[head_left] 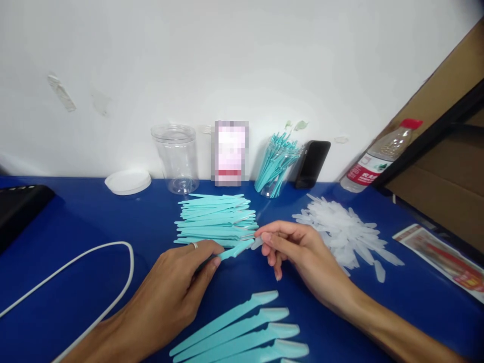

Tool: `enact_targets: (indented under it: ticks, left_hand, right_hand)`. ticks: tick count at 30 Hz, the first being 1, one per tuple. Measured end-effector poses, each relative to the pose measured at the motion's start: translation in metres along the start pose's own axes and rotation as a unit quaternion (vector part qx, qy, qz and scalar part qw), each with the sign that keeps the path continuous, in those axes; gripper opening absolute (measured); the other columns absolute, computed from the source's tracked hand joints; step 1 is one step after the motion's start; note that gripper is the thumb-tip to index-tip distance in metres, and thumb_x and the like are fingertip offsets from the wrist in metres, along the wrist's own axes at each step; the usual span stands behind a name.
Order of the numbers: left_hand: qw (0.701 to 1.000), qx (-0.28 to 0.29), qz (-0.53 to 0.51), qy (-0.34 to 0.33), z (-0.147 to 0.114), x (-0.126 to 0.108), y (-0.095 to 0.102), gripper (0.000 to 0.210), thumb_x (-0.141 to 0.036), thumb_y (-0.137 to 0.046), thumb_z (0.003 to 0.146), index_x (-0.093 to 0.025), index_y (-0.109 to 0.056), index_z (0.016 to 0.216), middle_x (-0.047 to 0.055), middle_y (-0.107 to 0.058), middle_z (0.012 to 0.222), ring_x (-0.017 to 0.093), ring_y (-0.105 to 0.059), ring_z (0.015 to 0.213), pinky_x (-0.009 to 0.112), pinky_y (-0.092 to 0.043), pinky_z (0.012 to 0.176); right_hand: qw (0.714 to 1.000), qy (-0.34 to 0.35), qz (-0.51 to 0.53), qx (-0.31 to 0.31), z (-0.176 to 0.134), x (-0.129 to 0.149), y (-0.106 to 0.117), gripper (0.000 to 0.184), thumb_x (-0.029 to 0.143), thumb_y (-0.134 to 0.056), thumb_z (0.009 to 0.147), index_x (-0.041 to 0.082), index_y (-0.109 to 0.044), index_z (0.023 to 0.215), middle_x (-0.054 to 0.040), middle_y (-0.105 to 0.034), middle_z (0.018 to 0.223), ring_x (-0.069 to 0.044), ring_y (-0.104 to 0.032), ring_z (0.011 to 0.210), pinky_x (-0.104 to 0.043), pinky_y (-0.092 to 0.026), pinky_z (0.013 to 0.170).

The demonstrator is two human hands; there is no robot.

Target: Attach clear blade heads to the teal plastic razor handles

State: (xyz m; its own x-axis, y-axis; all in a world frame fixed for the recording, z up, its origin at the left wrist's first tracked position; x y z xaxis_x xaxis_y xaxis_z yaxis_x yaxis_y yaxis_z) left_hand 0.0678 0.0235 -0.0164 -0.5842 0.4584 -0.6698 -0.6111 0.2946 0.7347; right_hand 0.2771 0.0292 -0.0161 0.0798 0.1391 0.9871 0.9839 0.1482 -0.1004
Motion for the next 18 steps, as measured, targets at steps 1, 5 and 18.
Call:
enact_targets:
  ticks: [1,5,18]
  left_hand:
    - [1.000,0.001,0.002,0.001,-0.0004,0.0003,-0.0004,0.026,-0.034,-0.037,0.105,-0.026,-0.060,0.099,-0.002,-0.069,0.087,0.017,-0.064,0.076,0.029,-0.042,0.069]
    - [1.000,0.010,0.014,-0.011,-0.0019,0.0009,-0.0030,0.025,-0.034,-0.036,0.105,-0.027,-0.059,0.100,-0.003,-0.067,0.086,0.017,-0.063,0.076,0.029,-0.041,0.069]
    - [1.000,-0.016,0.009,-0.008,0.0003,0.0010,-0.0015,0.026,-0.033,-0.038,0.104,-0.027,-0.062,0.095,-0.003,-0.068,0.081,0.017,-0.062,0.073,0.028,-0.041,0.067]
  right_hand:
    - [1.000,0.001,-0.001,0.000,0.0003,-0.0003,-0.0002,0.024,0.038,-0.075,0.083,0.015,-0.076,0.089,-0.0022,-0.064,0.069,-0.012,-0.057,0.057,-0.020,-0.050,0.043]
    - [1.000,0.001,-0.006,0.012,-0.0007,-0.0015,-0.0046,0.025,0.038,-0.075,0.082,0.016,-0.077,0.091,-0.0026,-0.065,0.070,-0.012,-0.057,0.057,-0.020,-0.049,0.043]
    - [0.999,0.029,-0.023,0.001,-0.0029,0.0029,0.0012,0.022,0.038,-0.074,0.085,0.017,-0.077,0.090,-0.0016,-0.062,0.068,-0.011,-0.054,0.054,-0.020,-0.049,0.043]
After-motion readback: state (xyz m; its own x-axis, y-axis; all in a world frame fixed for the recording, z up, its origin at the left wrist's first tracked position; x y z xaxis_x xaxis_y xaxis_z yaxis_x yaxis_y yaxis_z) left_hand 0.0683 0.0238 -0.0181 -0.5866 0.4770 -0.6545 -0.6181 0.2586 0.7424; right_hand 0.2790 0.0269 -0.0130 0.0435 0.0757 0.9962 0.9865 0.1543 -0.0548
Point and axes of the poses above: each hand's wrist, its own z-axis towards the middle knuckle, its own y-axis out of the back of the hand, x = y × z, the point moved 4 cm from there along z, towards the middle knuckle
